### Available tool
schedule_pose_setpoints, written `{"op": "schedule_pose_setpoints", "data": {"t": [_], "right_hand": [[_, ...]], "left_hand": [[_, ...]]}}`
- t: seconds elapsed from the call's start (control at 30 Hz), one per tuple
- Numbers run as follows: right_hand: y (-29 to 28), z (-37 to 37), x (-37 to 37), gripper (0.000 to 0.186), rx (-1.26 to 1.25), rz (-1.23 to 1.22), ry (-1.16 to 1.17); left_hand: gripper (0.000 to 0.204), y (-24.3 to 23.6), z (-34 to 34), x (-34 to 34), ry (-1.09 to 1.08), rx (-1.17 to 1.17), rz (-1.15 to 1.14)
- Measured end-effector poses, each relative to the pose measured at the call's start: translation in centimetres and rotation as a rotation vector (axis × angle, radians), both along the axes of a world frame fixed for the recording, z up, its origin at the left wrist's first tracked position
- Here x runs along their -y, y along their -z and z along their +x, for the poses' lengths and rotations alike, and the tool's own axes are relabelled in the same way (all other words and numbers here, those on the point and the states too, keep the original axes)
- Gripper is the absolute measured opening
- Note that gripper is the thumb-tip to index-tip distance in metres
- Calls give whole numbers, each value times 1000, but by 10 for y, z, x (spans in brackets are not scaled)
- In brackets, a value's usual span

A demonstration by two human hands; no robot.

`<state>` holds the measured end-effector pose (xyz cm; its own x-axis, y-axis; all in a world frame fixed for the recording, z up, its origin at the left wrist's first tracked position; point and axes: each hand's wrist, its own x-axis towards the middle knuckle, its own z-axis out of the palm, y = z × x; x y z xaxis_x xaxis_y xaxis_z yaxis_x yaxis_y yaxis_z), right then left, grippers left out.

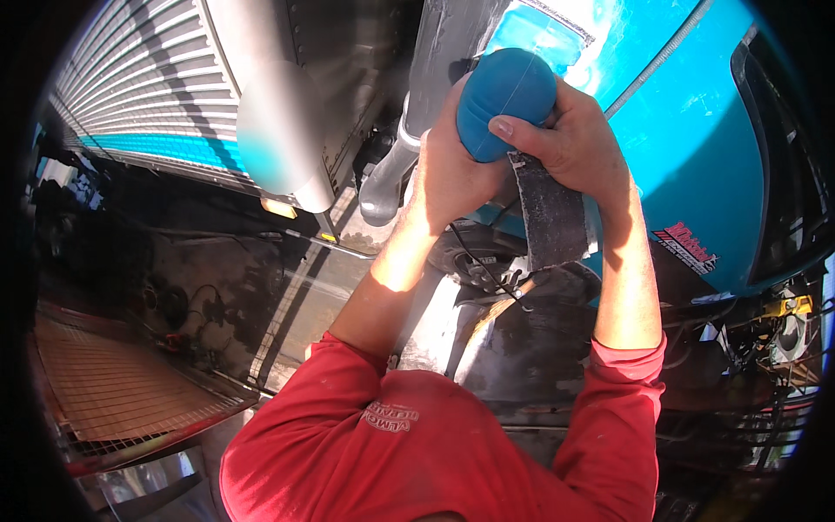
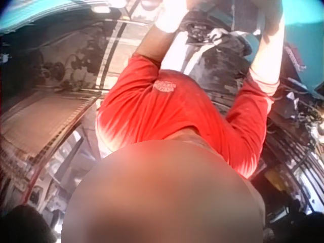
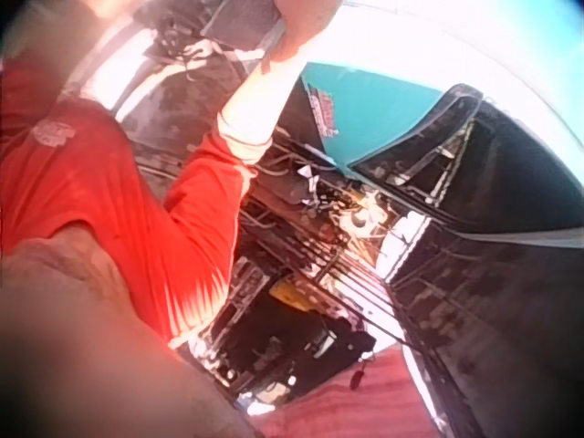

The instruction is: The person uses a handheld electric sander to smooth a teal vehicle panel near the wheel well. They move the sander along the seam and then wipe the surface with a cloth to remove dust.

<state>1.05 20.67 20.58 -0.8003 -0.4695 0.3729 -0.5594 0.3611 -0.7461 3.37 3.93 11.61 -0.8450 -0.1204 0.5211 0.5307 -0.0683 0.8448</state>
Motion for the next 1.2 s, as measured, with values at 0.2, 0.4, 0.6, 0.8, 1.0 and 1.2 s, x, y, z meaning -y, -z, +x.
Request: {"op": "schedule_pose_setpoints", "data": {"t": [0.2,0.4,0.6,0.8,1.0,1.2], "right_hand": [[36,17,3,88,76,26,89],[59,18,-8,86,162,71,52],[97,49,3,85,60,58,148],[136,89,14,106,69,167,238],[168,81,62,122,74,71,384],[162,49,116,107,190,169,663]], "left_hand": [[85,45,0,4,67,36,-128],[93,79,4,-19,-71,-81,-42],[85,120,33,-17,-224,-239,-218],[86,175,63,-11,89,81,1],[88,204,23,37,140,-93,-160],[91,198,-31,79,353,2,-145]]}}
